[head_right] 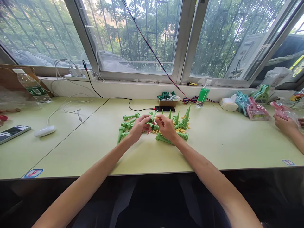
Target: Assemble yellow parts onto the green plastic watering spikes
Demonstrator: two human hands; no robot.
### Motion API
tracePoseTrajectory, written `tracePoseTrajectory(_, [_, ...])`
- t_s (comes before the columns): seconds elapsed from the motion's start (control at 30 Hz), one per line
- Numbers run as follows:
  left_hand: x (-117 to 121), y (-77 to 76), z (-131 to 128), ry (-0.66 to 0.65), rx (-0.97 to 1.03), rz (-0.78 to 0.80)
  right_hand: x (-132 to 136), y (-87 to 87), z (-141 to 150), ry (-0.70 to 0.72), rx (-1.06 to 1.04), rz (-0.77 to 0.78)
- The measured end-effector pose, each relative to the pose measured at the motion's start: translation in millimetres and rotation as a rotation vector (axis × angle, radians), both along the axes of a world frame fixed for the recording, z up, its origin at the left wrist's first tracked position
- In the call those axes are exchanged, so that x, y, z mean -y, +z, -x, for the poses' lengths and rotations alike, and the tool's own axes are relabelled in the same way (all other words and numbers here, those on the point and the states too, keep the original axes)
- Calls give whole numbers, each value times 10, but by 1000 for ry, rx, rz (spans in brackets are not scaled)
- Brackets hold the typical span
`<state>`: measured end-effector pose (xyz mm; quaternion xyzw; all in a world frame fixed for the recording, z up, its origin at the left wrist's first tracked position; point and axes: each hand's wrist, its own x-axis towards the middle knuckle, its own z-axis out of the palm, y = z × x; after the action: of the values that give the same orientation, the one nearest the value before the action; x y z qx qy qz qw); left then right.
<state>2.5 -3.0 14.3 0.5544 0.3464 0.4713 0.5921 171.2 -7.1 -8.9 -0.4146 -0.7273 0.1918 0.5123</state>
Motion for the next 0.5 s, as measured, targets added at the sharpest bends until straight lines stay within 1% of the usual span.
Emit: tracePoseTrajectory(0.5, [-12, -11, -5, 4, 18, -5, 10, 7, 2, 0, -13, -2])
